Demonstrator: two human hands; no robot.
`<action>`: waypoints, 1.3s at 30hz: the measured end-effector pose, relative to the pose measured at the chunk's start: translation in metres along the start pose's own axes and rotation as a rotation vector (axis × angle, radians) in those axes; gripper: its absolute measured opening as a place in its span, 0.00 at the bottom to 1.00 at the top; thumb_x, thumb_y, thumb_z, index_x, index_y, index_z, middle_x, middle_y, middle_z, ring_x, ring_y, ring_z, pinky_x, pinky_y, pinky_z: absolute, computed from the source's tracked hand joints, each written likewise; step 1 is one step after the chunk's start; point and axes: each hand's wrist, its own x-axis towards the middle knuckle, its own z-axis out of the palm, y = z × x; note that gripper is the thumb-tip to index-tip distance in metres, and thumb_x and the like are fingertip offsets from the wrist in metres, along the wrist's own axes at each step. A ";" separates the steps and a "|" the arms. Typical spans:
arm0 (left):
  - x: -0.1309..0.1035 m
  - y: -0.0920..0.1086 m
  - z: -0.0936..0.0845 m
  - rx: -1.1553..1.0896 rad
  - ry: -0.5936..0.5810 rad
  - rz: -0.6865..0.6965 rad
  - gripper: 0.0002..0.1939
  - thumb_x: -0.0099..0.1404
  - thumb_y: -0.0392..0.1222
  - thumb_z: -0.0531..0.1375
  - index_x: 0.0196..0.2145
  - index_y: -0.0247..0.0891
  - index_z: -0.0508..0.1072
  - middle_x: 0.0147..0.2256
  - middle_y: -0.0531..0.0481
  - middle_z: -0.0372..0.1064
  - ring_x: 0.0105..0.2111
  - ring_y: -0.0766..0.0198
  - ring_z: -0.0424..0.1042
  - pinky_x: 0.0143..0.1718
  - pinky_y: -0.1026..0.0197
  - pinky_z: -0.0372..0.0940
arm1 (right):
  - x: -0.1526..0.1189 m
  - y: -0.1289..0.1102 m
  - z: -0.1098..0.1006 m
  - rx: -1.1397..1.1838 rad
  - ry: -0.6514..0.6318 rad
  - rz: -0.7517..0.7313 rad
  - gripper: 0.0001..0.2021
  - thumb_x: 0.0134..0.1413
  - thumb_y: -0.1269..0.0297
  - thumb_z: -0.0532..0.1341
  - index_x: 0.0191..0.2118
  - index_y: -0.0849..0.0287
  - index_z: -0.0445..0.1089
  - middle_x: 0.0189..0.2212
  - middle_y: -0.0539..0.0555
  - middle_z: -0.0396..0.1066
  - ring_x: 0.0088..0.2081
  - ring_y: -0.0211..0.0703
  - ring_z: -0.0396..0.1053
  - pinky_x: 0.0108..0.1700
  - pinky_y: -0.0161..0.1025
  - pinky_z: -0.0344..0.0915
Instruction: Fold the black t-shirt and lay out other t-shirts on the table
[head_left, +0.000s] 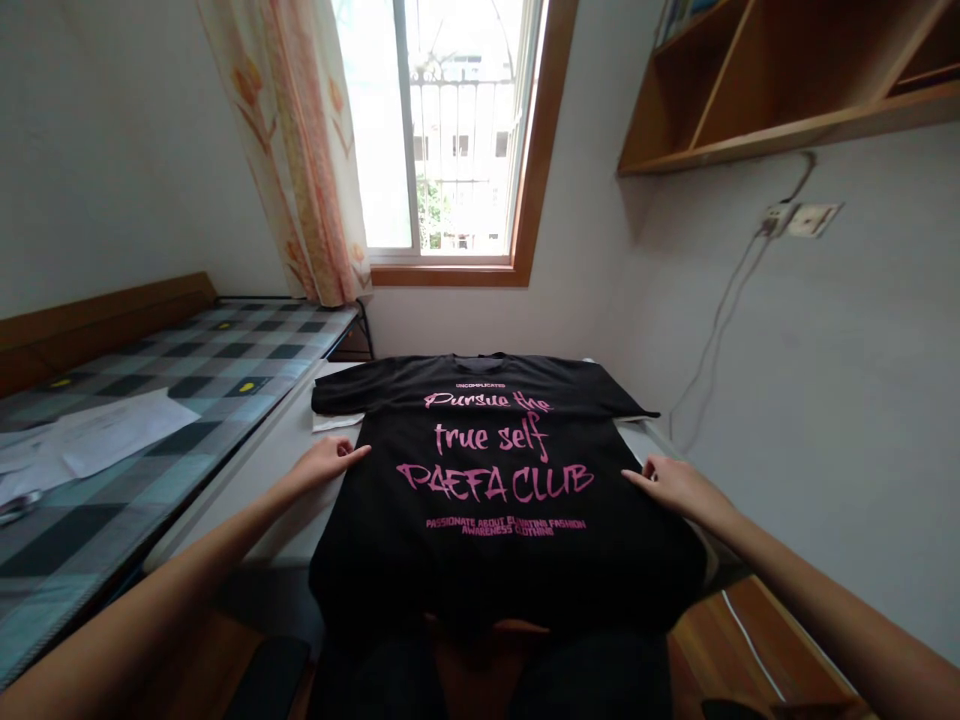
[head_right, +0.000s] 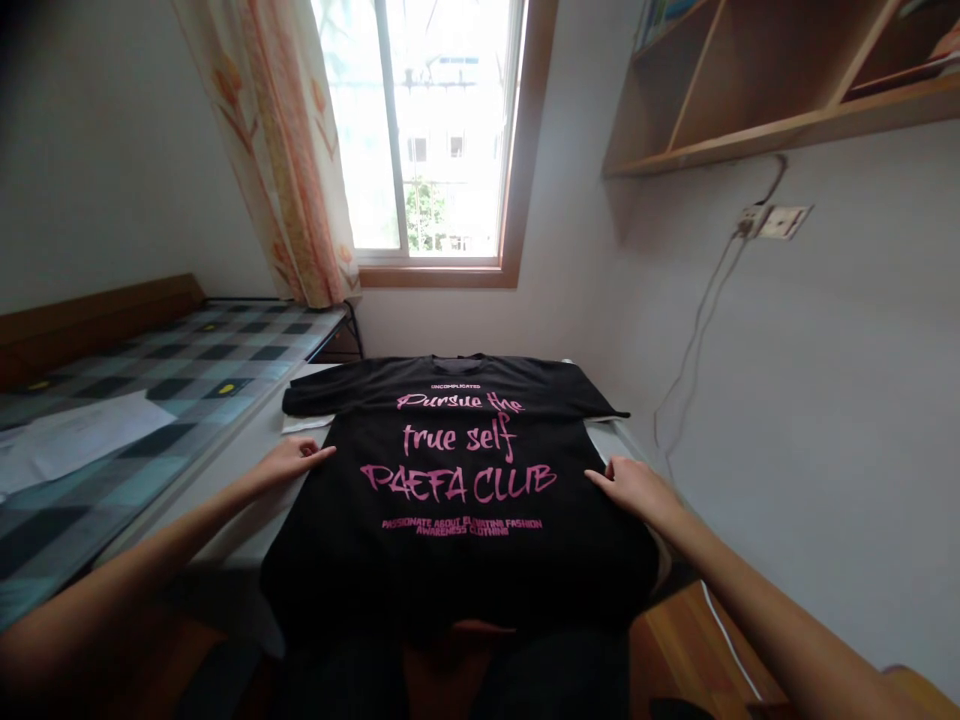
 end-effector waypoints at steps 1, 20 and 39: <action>0.000 -0.001 0.001 -0.043 -0.033 -0.001 0.30 0.49 0.72 0.56 0.20 0.38 0.66 0.22 0.50 0.67 0.27 0.58 0.67 0.28 0.61 0.55 | 0.000 0.000 -0.001 0.021 -0.001 0.017 0.16 0.52 0.49 0.60 0.25 0.57 0.67 0.25 0.58 0.74 0.30 0.50 0.73 0.29 0.38 0.60; -0.069 0.024 -0.026 -0.406 -0.395 -0.140 0.30 0.44 0.67 0.66 0.29 0.35 0.72 0.23 0.54 0.64 0.22 0.66 0.62 0.21 0.66 0.48 | -0.027 0.025 0.006 0.670 -0.107 0.019 0.27 0.32 0.37 0.66 0.18 0.59 0.63 0.15 0.48 0.59 0.19 0.33 0.56 0.21 0.33 0.53; -0.130 0.011 -0.018 -0.484 -0.499 -0.125 0.37 0.44 0.59 0.69 0.48 0.37 0.71 0.25 0.53 0.70 0.25 0.62 0.70 0.24 0.63 0.66 | -0.077 0.043 0.007 0.723 -0.349 0.101 0.31 0.27 0.33 0.67 0.26 0.56 0.60 0.12 0.43 0.56 0.15 0.33 0.58 0.16 0.31 0.54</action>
